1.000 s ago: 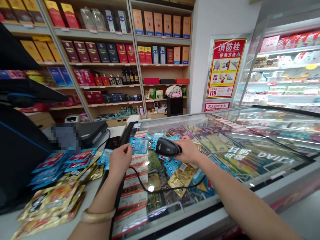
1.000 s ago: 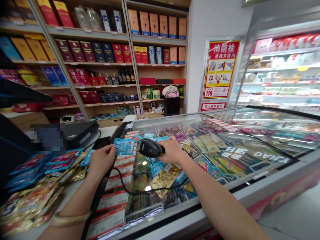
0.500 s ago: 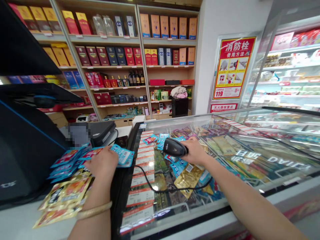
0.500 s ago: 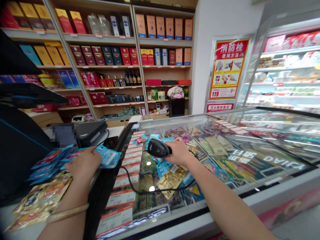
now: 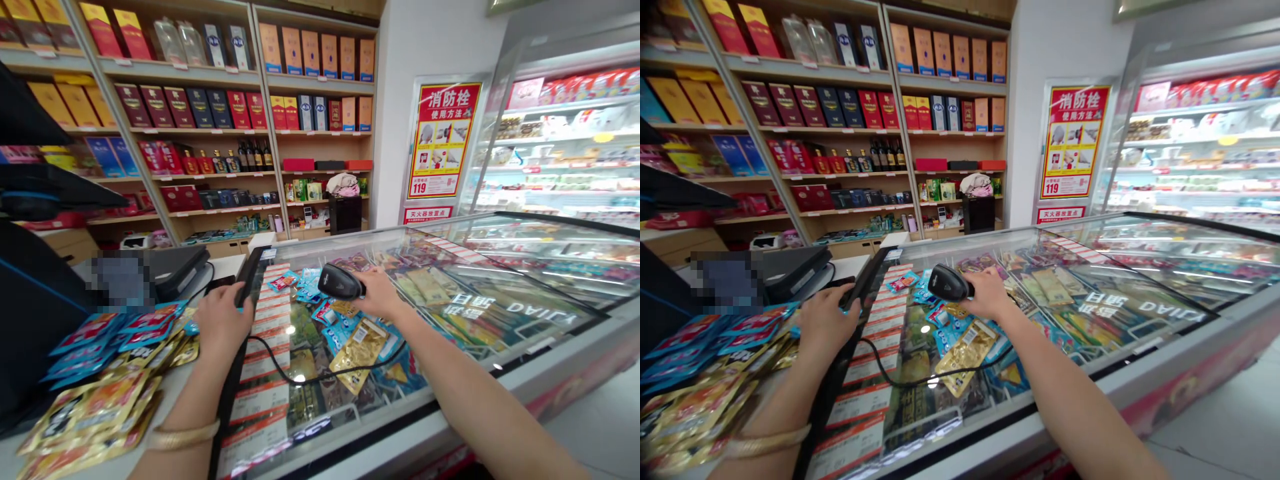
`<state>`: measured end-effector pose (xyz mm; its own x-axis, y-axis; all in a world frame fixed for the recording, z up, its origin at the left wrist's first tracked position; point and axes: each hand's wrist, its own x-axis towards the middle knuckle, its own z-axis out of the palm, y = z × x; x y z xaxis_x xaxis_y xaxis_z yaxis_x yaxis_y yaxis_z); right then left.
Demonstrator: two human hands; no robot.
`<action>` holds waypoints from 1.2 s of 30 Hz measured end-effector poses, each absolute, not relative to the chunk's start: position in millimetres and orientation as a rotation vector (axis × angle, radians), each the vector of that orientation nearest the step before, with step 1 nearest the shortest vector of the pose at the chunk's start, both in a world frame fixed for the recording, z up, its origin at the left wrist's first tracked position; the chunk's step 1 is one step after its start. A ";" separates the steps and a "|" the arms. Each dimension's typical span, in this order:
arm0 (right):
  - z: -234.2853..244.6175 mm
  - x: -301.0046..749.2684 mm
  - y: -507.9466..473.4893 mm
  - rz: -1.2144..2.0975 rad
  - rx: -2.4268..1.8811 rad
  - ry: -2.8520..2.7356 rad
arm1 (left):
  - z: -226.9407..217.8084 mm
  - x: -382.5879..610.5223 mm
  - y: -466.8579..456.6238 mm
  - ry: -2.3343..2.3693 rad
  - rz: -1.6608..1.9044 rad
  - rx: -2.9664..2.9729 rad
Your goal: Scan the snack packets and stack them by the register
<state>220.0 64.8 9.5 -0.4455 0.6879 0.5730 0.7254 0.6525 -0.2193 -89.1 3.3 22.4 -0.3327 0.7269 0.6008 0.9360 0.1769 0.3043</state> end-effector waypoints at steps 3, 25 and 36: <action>12.7 224.3 66.6 -0.090 -1.144 -2.192 | 12.2 -55.6 11.4 -1.942 -0.981 -2.047; 12.3 220.7 66.0 -0.102 -1.155 -2.210 | -10.4 16.8 4.6 -1.946 -0.605 -2.395; 11.3 217.9 64.0 -0.115 -1.129 -2.239 | -12.5 6.4 11.7 -2.152 -0.753 -2.306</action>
<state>217.9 64.0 11.3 -0.4418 0.6980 0.5635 0.7520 0.6307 -0.1915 6.4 11.7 -12.5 0.0141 0.9648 0.2626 0.9179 -0.1166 0.3793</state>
